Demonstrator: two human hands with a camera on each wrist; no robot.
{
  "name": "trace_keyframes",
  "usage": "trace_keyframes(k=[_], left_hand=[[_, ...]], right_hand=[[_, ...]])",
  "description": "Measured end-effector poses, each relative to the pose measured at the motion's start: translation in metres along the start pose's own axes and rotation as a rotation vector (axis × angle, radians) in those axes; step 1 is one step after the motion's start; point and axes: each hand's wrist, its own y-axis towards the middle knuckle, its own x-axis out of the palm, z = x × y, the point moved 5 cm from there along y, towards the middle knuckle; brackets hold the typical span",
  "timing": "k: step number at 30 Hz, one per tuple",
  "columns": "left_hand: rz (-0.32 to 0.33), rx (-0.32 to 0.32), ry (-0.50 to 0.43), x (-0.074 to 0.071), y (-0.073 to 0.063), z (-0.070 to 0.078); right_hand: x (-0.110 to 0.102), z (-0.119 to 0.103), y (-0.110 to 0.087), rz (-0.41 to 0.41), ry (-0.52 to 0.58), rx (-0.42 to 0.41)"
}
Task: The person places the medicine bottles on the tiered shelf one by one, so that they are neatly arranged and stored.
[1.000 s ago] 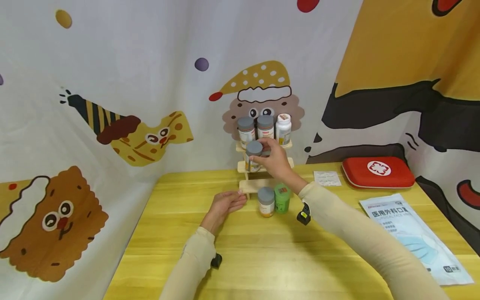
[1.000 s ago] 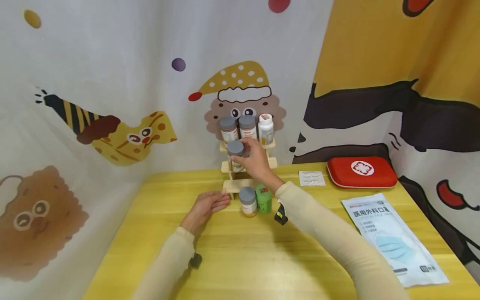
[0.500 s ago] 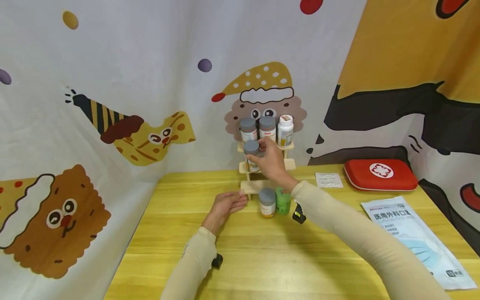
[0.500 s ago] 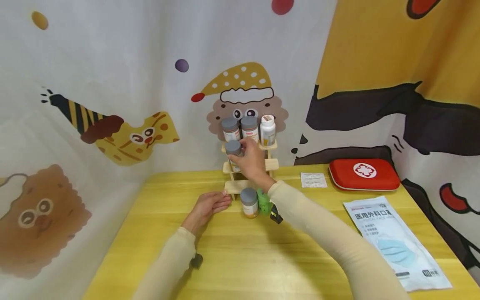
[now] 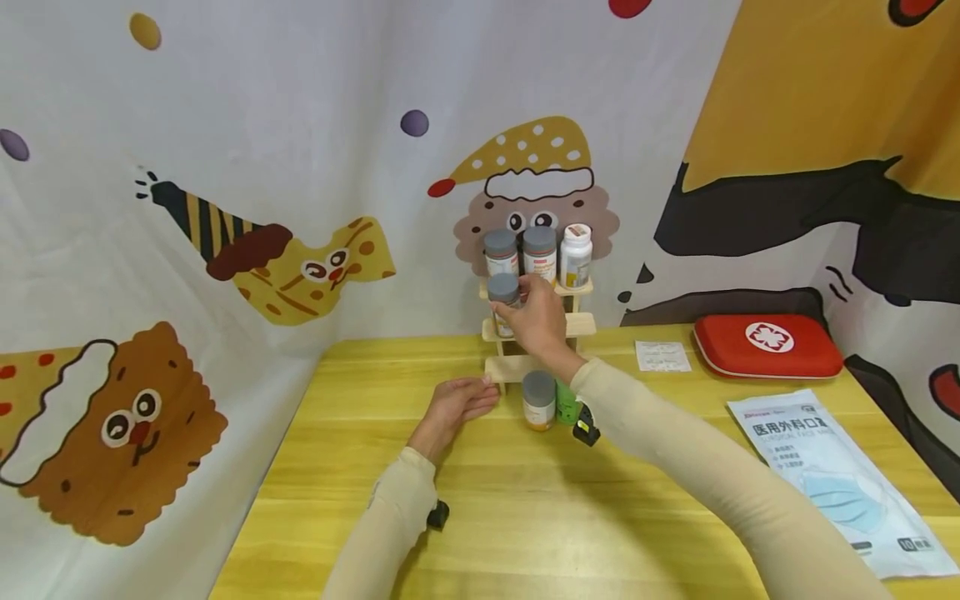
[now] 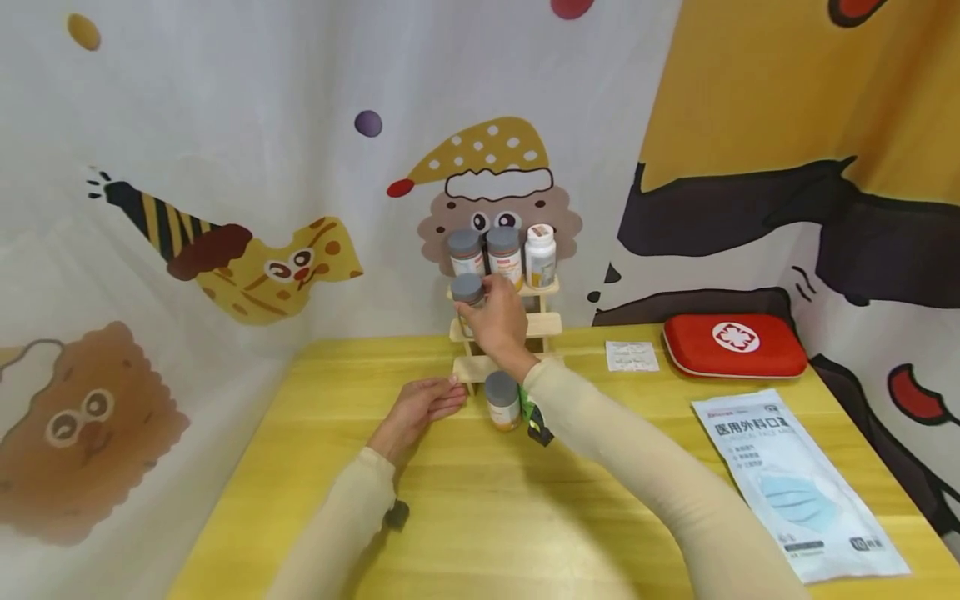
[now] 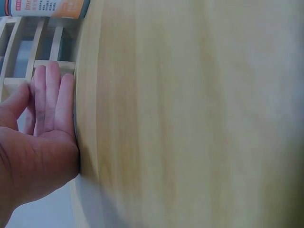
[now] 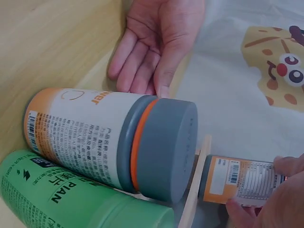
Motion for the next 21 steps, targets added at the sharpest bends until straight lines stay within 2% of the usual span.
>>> trace_keyframes(k=[5,12,21], left_hand=[[0.001,-0.008,-0.005,0.001,0.000,0.002],[-0.007,-0.014,-0.011,0.002,0.001,0.002],[-0.014,0.004,-0.011,0.001,-0.001,0.002]], right_hand=[[-0.001,-0.001,0.001,-0.004,-0.023,0.002],[-0.006,0.002,0.002,-0.021,-0.047,-0.036],[-0.020,0.005,-0.012,-0.140,-0.020,-0.110]])
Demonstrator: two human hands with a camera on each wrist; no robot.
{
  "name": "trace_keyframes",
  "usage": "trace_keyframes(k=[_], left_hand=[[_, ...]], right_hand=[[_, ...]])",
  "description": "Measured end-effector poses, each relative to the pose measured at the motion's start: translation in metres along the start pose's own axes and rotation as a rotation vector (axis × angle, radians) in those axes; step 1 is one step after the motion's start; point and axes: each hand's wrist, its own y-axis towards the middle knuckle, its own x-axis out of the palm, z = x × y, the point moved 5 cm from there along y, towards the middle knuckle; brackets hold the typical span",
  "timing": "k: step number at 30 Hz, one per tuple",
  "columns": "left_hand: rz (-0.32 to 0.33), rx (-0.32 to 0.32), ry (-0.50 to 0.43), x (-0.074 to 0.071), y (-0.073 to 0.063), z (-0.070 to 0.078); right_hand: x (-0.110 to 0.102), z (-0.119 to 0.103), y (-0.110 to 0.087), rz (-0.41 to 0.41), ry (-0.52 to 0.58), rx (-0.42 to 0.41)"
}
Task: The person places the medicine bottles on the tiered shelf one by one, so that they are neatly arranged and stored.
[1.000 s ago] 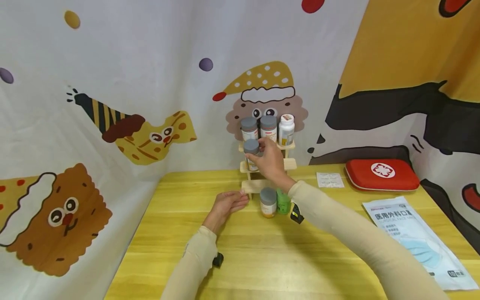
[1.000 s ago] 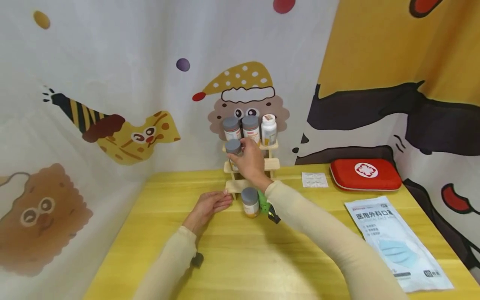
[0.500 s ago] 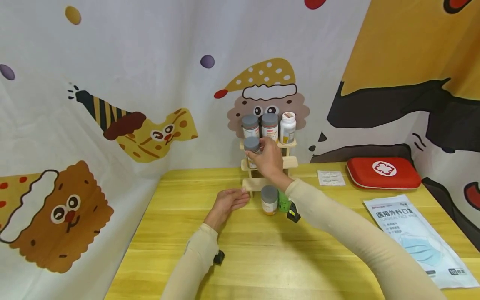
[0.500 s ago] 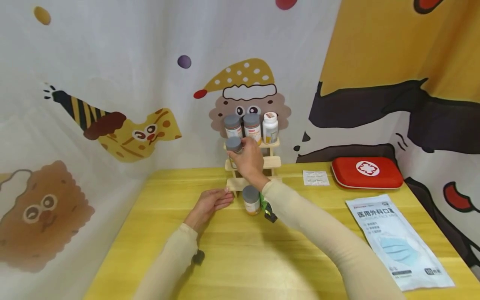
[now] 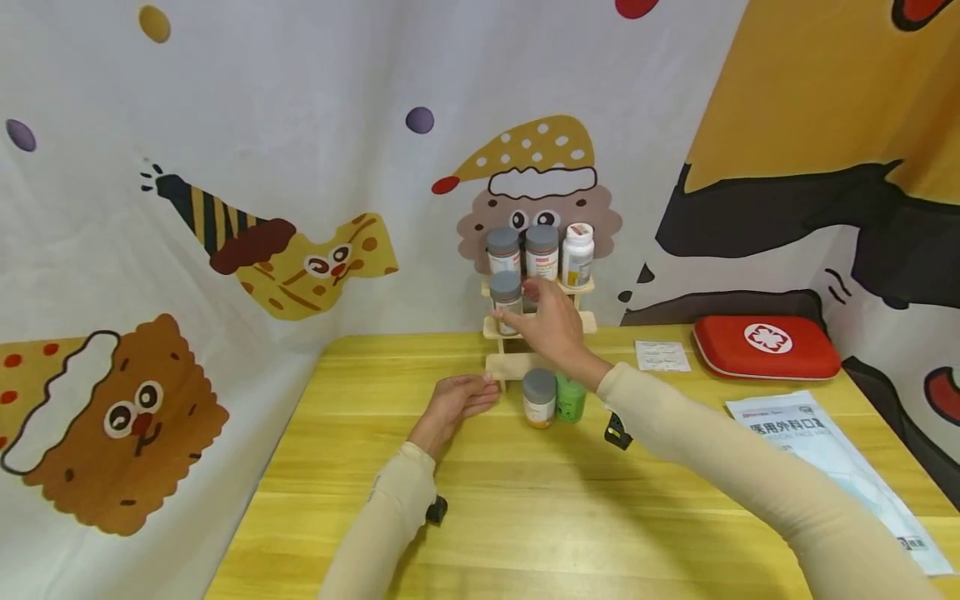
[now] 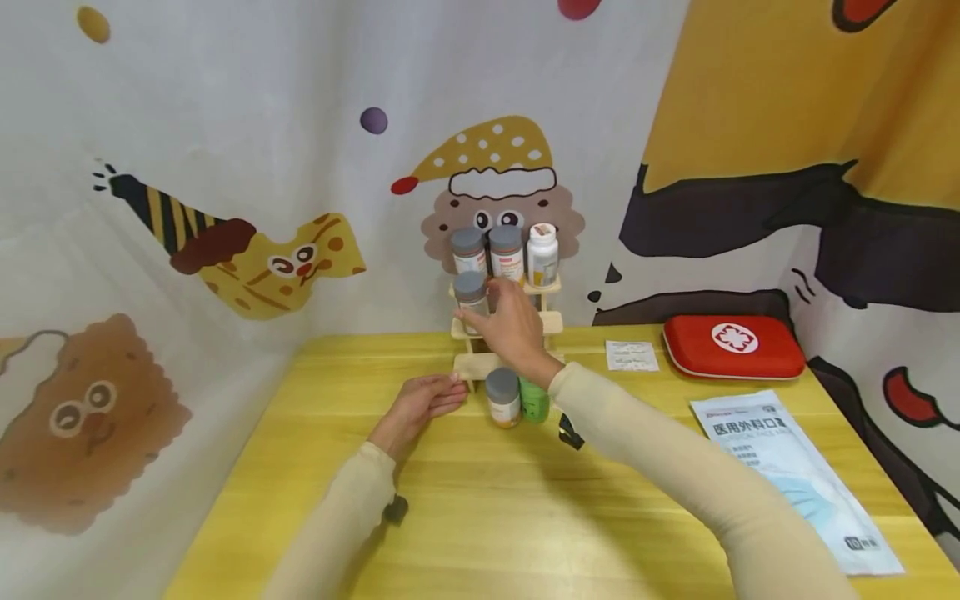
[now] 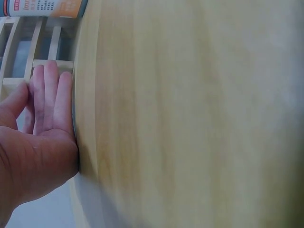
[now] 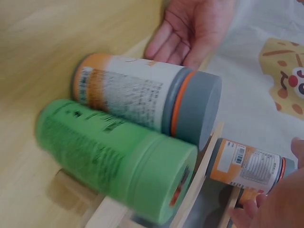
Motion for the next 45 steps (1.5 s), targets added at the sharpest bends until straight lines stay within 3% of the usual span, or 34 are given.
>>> trace_keyframes(k=[13,25,37,45], left_hand=[[0.010,-0.010,-0.027,-0.002,0.002,-0.001],[0.010,-0.019,-0.009,-0.003,0.003,-0.001],[0.006,-0.011,-0.010,-0.002,0.002,0.001],[0.008,-0.023,-0.024,-0.002,0.002,0.000]], right_hand=[[-0.027,0.022,-0.036,-0.159,0.083,-0.038],[-0.038,0.071,-0.074,-0.270,0.160,-0.005],[-0.037,0.093,-0.089,-0.296,0.135,-0.020],[-0.031,0.102,-0.096,-0.313,0.156,0.031]])
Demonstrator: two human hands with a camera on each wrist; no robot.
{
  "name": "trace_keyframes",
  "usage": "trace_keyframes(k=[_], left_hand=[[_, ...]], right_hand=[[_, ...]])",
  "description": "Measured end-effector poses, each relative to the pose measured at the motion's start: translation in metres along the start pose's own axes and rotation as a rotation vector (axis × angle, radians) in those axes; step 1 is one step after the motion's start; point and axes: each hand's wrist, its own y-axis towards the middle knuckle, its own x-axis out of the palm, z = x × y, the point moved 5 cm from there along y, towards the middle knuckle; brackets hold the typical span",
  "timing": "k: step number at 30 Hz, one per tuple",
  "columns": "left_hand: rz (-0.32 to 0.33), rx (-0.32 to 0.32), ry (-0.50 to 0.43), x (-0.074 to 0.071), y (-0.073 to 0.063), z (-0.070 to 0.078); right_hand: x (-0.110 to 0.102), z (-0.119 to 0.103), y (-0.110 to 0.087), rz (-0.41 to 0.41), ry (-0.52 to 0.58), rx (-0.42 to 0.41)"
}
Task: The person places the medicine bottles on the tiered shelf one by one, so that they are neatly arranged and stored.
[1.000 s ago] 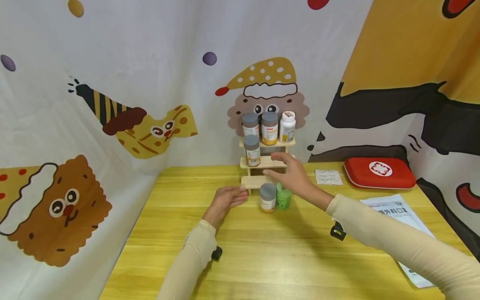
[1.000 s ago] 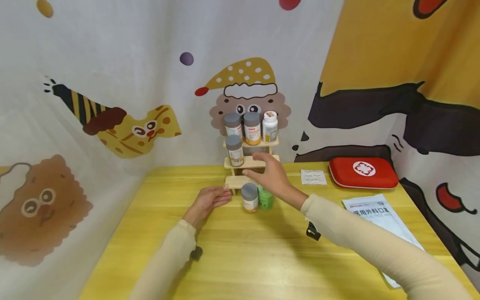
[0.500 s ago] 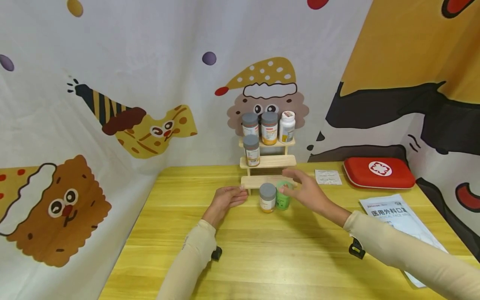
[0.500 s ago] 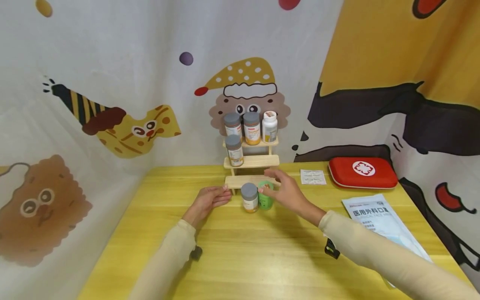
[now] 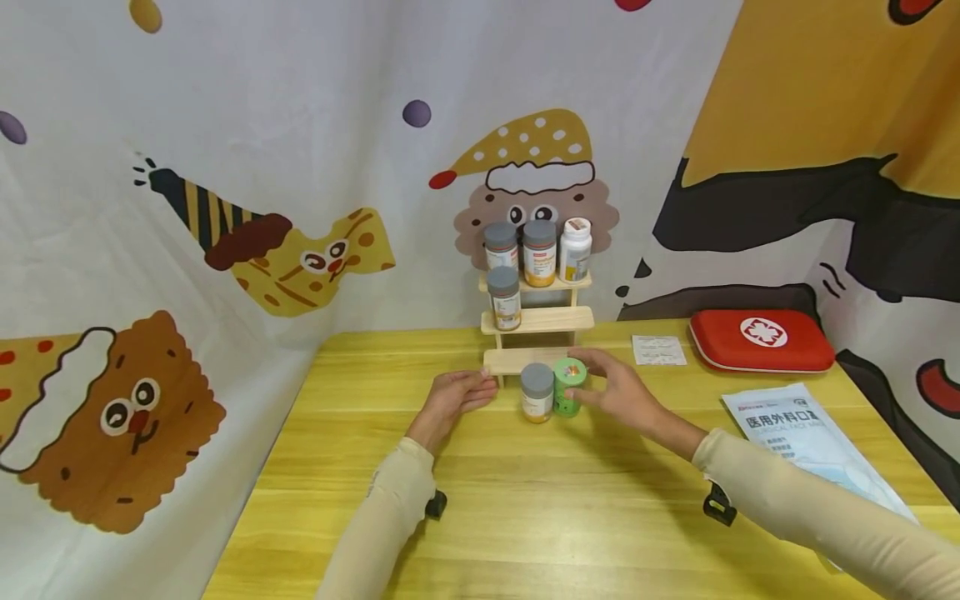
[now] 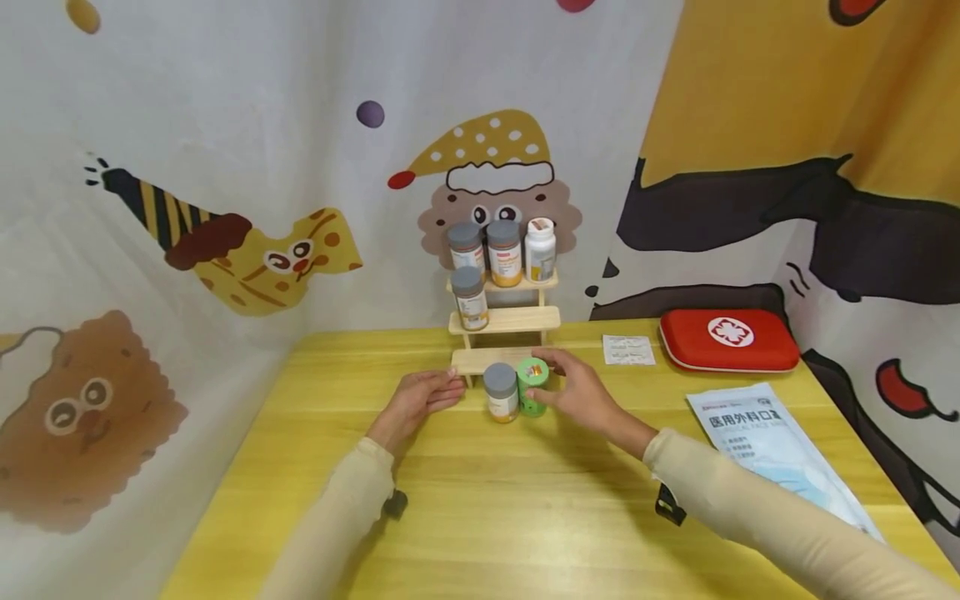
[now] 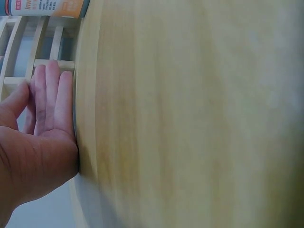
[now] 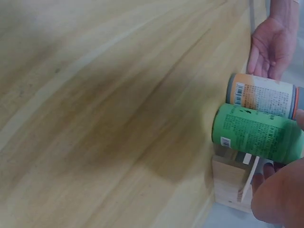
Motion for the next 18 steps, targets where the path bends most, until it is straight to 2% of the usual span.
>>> trace_keyframes(k=[7,18], left_hand=[[-0.001,0.015,-0.007,-0.0004,0.0014,0.0011],[0.013,0.007,-0.003,0.0001,0.0033,-0.0025]], right_hand=[[0.0055,0.0027,-0.0003,0.019,-0.023,-0.044],[0.0042,0.0030,0.0003,0.027,-0.084,-0.043]])
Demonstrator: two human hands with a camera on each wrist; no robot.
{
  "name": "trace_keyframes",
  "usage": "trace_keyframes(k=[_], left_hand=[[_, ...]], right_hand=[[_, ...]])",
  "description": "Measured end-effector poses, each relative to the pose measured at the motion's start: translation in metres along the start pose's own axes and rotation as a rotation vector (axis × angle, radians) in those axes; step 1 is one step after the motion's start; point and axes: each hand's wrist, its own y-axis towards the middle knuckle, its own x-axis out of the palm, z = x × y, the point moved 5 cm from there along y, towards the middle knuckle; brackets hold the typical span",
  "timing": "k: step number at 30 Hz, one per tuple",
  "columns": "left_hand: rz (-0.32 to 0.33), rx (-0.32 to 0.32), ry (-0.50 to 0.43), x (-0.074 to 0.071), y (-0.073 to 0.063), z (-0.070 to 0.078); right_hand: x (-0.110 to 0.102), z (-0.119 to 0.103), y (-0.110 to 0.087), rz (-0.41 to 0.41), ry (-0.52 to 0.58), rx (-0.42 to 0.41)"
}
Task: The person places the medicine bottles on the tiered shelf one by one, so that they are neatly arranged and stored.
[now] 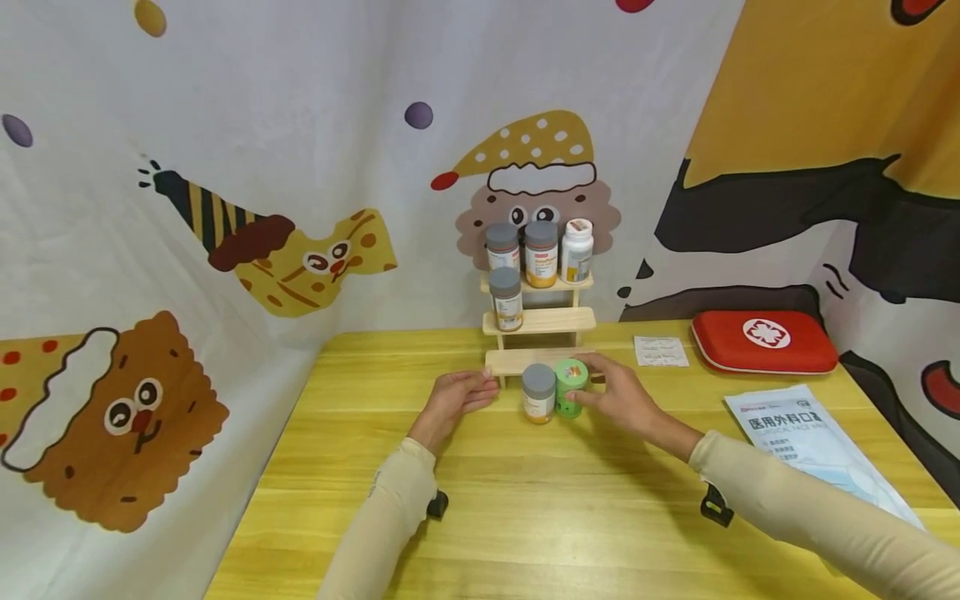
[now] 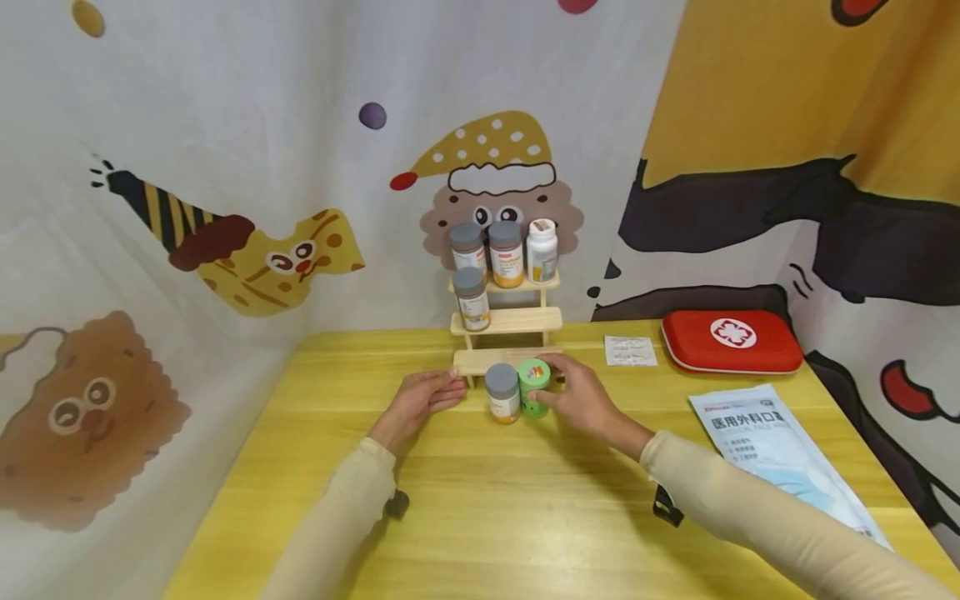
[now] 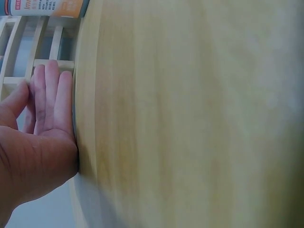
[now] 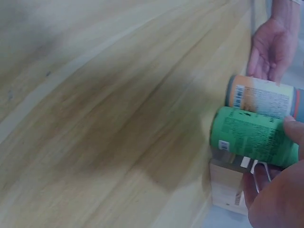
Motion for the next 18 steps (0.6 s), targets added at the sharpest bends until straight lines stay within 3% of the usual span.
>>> trace_keyframes(k=[18], left_hand=[[-0.012,0.004,0.007,-0.0003,0.0006,0.0001]], right_hand=[[-0.0064,-0.0072,0.0004,0.015,-0.075,-0.075]])
